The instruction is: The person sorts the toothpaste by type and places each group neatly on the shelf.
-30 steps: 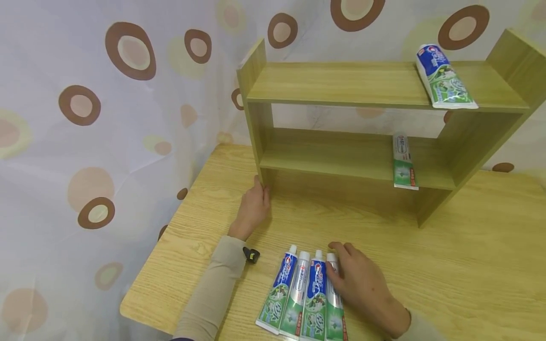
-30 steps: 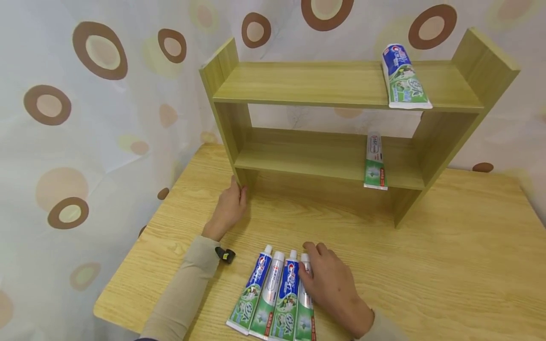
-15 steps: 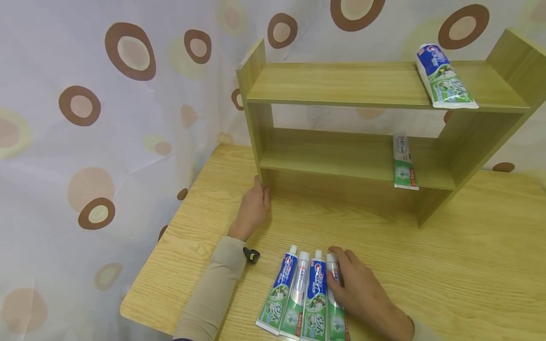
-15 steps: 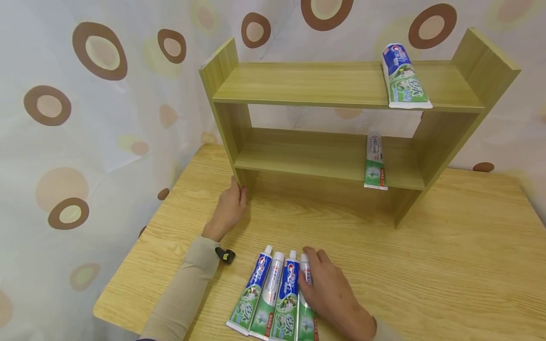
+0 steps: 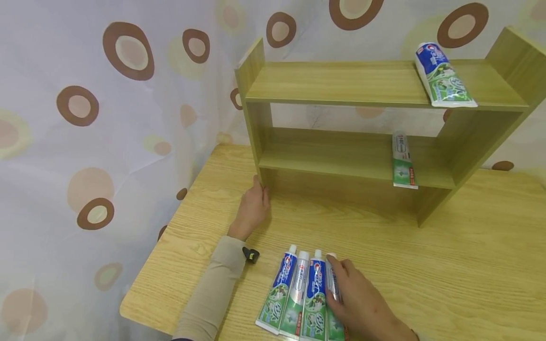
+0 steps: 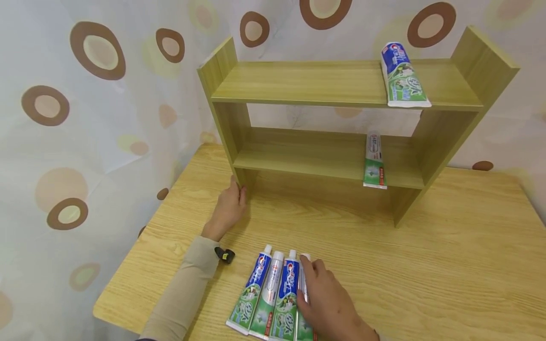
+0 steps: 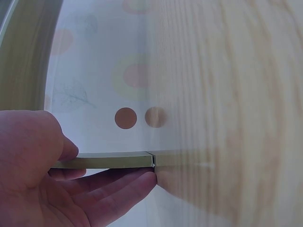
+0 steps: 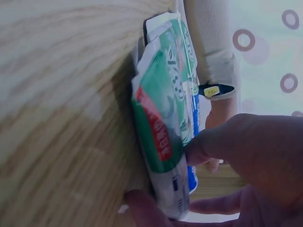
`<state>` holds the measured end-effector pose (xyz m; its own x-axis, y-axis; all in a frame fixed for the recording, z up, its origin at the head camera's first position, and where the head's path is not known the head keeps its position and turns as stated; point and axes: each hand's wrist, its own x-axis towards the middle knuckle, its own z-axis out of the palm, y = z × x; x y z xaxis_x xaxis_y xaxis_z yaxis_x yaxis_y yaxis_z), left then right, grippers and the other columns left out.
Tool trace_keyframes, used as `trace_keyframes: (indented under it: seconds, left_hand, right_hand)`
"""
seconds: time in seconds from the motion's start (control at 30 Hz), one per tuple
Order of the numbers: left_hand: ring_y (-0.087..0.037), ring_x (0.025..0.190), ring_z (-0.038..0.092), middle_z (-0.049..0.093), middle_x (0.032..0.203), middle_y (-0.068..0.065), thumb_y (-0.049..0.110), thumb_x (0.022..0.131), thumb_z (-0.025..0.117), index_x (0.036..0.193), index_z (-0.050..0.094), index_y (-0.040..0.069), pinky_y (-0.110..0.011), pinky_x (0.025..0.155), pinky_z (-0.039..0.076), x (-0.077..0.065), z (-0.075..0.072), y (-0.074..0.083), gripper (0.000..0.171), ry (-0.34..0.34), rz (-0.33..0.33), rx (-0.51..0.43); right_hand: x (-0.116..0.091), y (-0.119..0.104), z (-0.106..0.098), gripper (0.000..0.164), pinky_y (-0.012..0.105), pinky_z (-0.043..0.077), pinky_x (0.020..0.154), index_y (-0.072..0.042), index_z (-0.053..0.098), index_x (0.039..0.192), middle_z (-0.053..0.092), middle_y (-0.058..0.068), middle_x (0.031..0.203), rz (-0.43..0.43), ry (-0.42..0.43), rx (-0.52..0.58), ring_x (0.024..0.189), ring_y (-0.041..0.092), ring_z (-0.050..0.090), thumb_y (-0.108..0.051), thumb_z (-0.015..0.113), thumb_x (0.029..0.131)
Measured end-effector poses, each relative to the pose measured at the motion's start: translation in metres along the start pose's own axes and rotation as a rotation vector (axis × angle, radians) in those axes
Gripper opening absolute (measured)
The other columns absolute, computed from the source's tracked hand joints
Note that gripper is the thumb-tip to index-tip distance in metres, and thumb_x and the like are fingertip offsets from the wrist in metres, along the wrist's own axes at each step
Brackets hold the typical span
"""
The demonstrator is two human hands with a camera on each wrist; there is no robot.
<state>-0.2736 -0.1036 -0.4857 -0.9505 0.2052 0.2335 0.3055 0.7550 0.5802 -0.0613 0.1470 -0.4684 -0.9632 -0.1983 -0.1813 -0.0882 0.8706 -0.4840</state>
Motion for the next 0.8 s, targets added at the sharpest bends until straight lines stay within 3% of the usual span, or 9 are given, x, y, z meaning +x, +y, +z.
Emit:
trace_keyframes:
  seconds: [0.2,0.43,0.8]
  left_hand:
    - [-0.034,0.077,0.077,0.074,0.109,-0.034,0.016,0.120,0.038,0.142,0.042,-0.008,-0.032,0.052,0.056,0.0000,0.0008,-0.0012,0.033,-0.005,-0.003,0.000]
    - [-0.031,0.072,0.074,0.074,0.107,-0.033,0.016,0.120,0.037,0.142,0.041,-0.008,-0.030,0.051,0.053,-0.0004,0.0003,-0.0022,0.033,-0.007,0.005,0.006]
    - [-0.030,0.068,0.073,0.075,0.108,-0.035,0.015,0.120,0.038,0.141,0.042,-0.008,-0.028,0.048,0.051,0.0011,0.0001,-0.0019,0.032,-0.001,0.007,0.006]
  right_hand:
    - [-0.0033,-0.0053,0.0033,0.082,0.053,0.063,0.098,-0.002,0.042,0.165,0.062,0.022,0.140,0.004,0.014,-0.012,0.118,0.033,0.071,-0.023,0.080,0.096]
    - [-0.0036,-0.0083,0.0062,0.085,0.049,0.066,0.090,-0.002,0.046,0.162,0.063,0.022,0.135,-0.043,0.057,-0.038,0.109,0.033,0.072,-0.018,0.086,0.089]
    - [-0.0013,0.0002,0.0036,0.086,0.052,0.065,0.092,-0.007,0.048,0.163,0.061,0.021,0.141,-0.043,0.043,0.085,0.112,0.033,0.073,-0.015,0.089,0.088]
